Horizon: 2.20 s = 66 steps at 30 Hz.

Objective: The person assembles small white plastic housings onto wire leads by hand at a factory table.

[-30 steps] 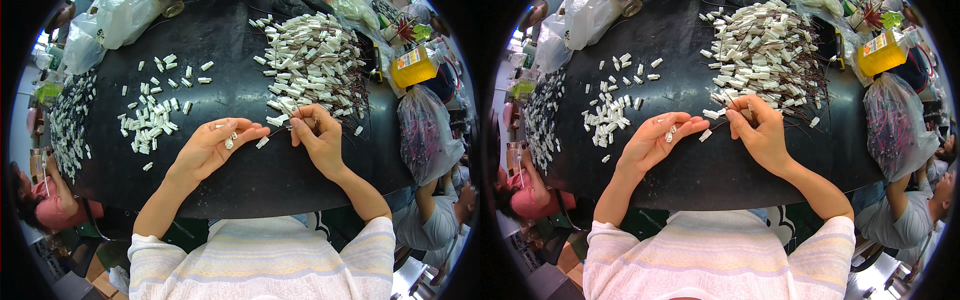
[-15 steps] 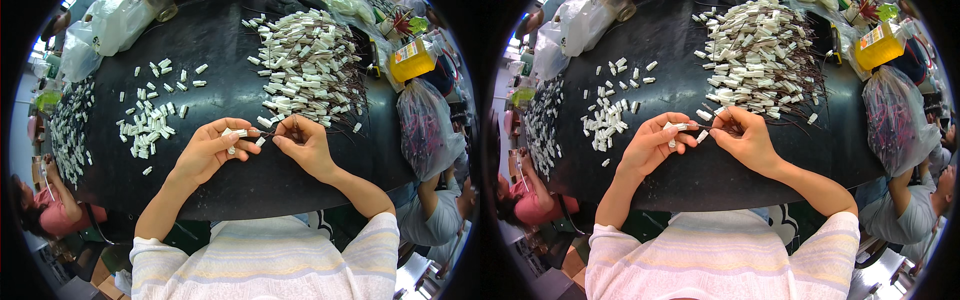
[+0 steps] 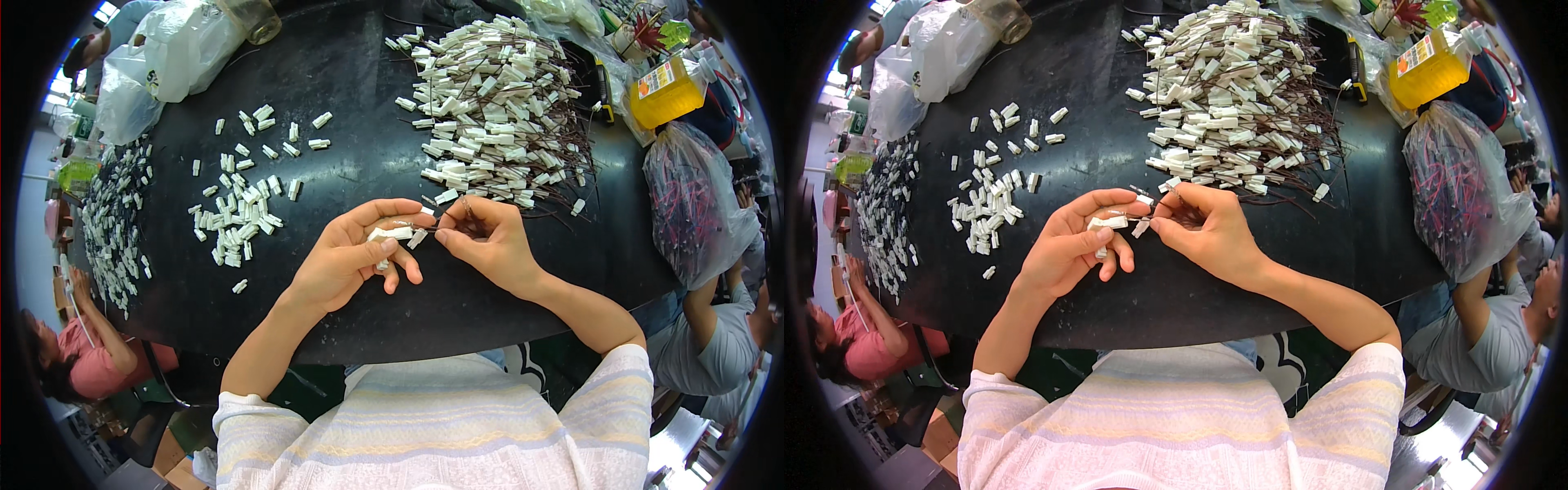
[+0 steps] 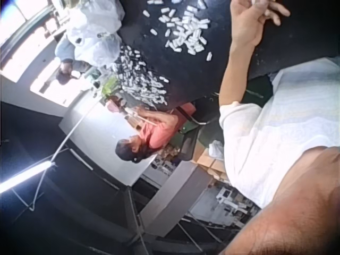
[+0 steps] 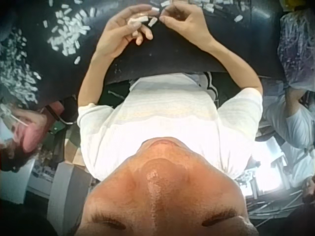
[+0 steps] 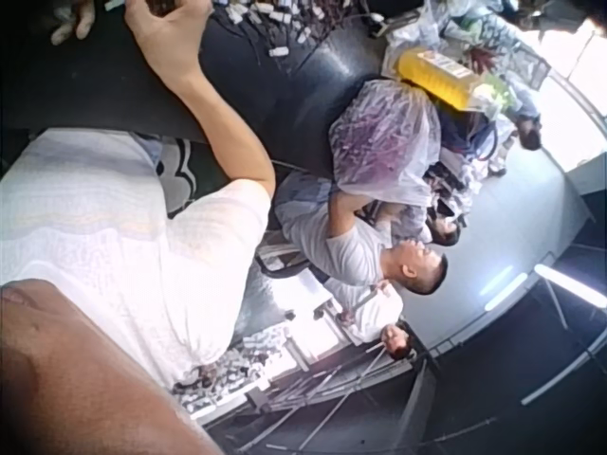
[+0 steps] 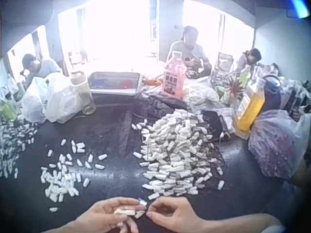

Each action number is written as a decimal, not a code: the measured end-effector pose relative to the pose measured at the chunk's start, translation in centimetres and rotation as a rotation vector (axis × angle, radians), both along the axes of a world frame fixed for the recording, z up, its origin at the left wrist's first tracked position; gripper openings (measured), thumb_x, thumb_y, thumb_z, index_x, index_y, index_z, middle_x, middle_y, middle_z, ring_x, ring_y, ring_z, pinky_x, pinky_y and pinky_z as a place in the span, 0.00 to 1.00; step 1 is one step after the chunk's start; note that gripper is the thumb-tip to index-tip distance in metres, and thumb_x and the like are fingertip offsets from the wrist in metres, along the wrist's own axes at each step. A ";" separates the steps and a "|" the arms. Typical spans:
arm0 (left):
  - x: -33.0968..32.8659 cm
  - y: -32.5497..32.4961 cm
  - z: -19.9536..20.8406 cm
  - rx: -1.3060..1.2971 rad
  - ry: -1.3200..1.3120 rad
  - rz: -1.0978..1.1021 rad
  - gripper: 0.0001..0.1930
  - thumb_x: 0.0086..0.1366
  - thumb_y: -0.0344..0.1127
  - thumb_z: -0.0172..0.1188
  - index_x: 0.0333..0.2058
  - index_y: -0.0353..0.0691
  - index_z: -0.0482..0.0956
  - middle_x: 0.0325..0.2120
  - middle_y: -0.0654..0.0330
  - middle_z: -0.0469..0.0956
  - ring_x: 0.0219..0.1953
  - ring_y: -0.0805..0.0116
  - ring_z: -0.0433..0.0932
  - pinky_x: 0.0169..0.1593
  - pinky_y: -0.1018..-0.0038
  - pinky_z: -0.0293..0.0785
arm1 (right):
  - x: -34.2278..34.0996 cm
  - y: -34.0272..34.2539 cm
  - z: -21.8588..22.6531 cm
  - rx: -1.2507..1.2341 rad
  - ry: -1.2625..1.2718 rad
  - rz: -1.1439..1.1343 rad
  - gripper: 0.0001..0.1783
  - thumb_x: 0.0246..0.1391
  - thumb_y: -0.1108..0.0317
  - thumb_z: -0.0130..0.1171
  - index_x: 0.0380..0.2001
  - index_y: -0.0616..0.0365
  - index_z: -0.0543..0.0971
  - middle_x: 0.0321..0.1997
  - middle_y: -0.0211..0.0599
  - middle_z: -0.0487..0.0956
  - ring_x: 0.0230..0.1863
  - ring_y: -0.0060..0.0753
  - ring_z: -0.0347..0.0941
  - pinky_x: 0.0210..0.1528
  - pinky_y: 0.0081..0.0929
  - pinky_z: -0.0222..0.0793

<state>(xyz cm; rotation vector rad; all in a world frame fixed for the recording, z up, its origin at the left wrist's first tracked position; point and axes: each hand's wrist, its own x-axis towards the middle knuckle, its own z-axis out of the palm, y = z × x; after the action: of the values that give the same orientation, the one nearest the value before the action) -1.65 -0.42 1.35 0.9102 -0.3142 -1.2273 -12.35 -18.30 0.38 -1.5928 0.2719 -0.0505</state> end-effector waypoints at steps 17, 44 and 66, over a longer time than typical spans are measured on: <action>-1.6 -0.3 -0.5 0.213 -0.484 0.119 0.06 0.60 0.24 0.52 0.34 0.29 0.74 0.23 0.58 0.75 0.20 0.79 0.71 0.21 0.85 0.65 | -0.2 0.4 -0.2 0.039 -0.076 0.014 0.05 0.45 0.74 0.59 0.25 0.66 0.75 0.22 0.24 0.73 0.23 0.09 0.62 0.23 0.10 0.58; 0.2 0.5 -0.8 -0.037 0.087 0.130 0.12 0.60 0.28 0.54 0.43 0.33 0.72 0.29 0.58 0.76 0.26 0.78 0.70 0.27 0.85 0.65 | 0.5 -1.6 2.2 -0.502 -0.391 -0.003 0.04 0.39 0.78 0.62 0.22 0.61 0.78 0.16 0.28 0.66 0.15 0.17 0.59 0.16 0.18 0.51; -1.1 -0.2 -0.7 0.148 -0.280 0.125 0.10 0.55 0.22 0.56 0.38 0.32 0.78 0.25 0.60 0.77 0.24 0.80 0.70 0.25 0.85 0.64 | 0.4 -0.7 0.6 -0.484 -0.408 0.109 0.07 0.37 0.81 0.59 0.25 0.61 0.78 0.19 0.31 0.70 0.18 0.20 0.67 0.18 0.17 0.61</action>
<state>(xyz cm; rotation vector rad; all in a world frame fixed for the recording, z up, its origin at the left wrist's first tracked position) -2.78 -0.62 0.60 1.2155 -0.3863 -1.0179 -11.98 -19.01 0.97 -2.0267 -0.1598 -0.3756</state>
